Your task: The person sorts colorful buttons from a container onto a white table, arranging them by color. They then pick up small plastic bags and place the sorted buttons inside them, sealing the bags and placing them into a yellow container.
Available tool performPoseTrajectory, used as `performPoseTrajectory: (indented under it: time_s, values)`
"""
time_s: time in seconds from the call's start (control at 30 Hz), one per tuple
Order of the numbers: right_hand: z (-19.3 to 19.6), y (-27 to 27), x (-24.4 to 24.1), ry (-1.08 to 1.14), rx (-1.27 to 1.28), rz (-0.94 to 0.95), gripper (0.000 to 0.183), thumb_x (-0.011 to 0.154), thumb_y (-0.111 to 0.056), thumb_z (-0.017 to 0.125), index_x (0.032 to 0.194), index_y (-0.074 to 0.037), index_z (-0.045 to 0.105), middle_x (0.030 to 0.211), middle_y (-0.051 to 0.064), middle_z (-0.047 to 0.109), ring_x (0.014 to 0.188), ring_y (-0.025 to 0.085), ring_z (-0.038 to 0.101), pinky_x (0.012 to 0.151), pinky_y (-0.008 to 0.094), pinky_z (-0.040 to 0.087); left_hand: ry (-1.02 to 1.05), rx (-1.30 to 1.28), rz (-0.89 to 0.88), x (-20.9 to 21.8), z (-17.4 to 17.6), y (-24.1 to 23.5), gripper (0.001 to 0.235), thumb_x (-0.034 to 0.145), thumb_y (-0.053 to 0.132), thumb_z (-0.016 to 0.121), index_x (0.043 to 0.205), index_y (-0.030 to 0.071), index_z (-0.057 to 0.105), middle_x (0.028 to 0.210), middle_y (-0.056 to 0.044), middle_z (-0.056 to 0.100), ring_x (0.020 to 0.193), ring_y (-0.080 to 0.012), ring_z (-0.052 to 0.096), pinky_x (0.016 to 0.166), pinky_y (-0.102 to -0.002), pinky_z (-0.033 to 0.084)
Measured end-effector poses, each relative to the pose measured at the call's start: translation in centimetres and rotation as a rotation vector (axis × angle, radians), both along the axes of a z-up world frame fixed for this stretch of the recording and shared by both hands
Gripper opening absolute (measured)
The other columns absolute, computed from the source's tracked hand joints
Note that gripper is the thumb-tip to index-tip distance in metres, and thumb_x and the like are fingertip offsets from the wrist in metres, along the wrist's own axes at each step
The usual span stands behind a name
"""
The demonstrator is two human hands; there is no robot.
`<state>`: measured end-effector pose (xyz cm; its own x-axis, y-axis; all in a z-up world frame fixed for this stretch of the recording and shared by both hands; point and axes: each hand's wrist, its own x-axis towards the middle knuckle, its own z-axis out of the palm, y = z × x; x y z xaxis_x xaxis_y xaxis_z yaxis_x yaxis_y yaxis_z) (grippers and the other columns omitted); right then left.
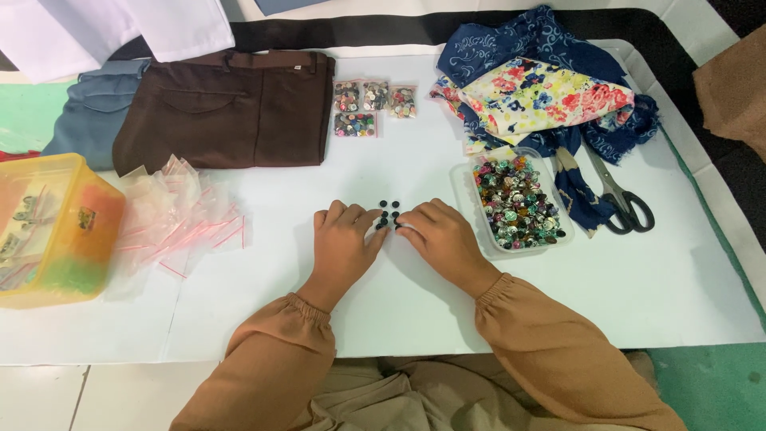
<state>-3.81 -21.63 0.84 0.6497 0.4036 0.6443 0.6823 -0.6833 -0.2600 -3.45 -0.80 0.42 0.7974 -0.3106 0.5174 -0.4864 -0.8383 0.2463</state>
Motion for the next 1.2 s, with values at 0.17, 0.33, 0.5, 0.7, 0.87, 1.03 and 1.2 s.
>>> performPoseTrajectory:
  time_s: [0.17,0.33,0.5,0.7,0.87,1.03,1.2]
  values:
    - [3.6,-5.3,0.9,-0.09,0.128,-0.112,0.009,0.097,-0.011,0.074,0.106,-0.012,0.075,0.087,0.003,0.068,0.083,0.02,0.066,0.073,0.03,0.055,-0.16,-0.051,-0.084,-0.1,0.3,-1.3,0.019,0.089,0.028,0.079,0.105,0.018,0.08,0.083,-0.001,0.069,0.084,-0.0171,0.054,0.082,-0.038,0.039]
    - [2.8,-12.7,2.4,-0.008,0.187,-0.411,0.018,0.089,-0.003,0.081,0.103,-0.015,0.08,0.08,0.004,0.07,0.076,0.024,0.068,0.067,0.035,0.057,-0.197,-0.107,-0.193,0.6,1.0,-4.4,0.016,0.09,0.026,0.077,0.104,0.018,0.079,0.083,0.0,0.067,0.083,-0.0178,0.053,0.082,-0.038,0.038]
    - [1.7,-16.3,2.9,0.085,0.129,-0.487,0.02,0.086,-0.005,0.082,0.102,-0.018,0.081,0.08,0.004,0.072,0.074,0.022,0.065,0.064,0.036,0.058,-0.142,-0.161,-0.279,3.2,1.1,-9.2,0.013,0.088,0.024,0.075,0.1,0.02,0.077,0.087,0.001,0.068,0.088,-0.0185,0.053,0.086,-0.039,0.038]
    - [1.8,-15.0,4.7,0.17,-0.044,-0.429,0.016,0.086,-0.005,0.079,0.098,-0.016,0.083,0.076,0.01,0.067,0.076,0.028,0.064,0.066,0.036,0.058,-0.082,-0.112,-0.265,6.7,1.7,-15.9,0.009,0.084,0.015,0.075,0.091,0.017,0.079,0.085,-0.001,0.067,0.089,-0.0207,0.052,0.088,-0.041,0.038]
    - [1.8,-14.5,6.5,0.196,-0.193,-0.449,0.011,0.082,-0.009,0.081,0.091,-0.014,0.082,0.076,0.014,0.064,0.08,0.035,0.064,0.068,0.044,0.057,-0.056,0.081,-0.104,8.2,1.3,-18.6,0.007,0.071,0.012,0.079,0.078,0.014,0.08,0.084,-0.005,0.063,0.09,-0.024,0.05,0.082,-0.043,0.037]
    - [0.6,-14.0,7.1,0.227,-0.295,-0.526,0.004,0.082,-0.014,0.078,0.082,-0.015,0.082,0.076,0.014,0.06,0.083,0.035,0.063,0.07,0.049,0.055,0.002,0.146,-0.047,8.5,0.4,-19.7,0.007,0.07,0.008,0.077,0.077,0.01,0.079,0.092,-0.008,0.062,0.093,-0.0256,0.049,0.08,-0.043,0.034]
    - [-0.4,-14.7,7.6,0.181,-0.335,-0.541,0.005,0.079,-0.017,0.079,0.081,-0.022,0.08,0.076,0.008,0.061,0.082,0.03,0.063,0.066,0.045,0.056,-0.101,0.09,-0.072,9.4,-0.6,-20.0,0.005,0.074,0.004,0.076,0.071,0.008,0.075,0.082,-0.007,0.058,0.088,-0.025,0.048,0.079,-0.043,0.032]
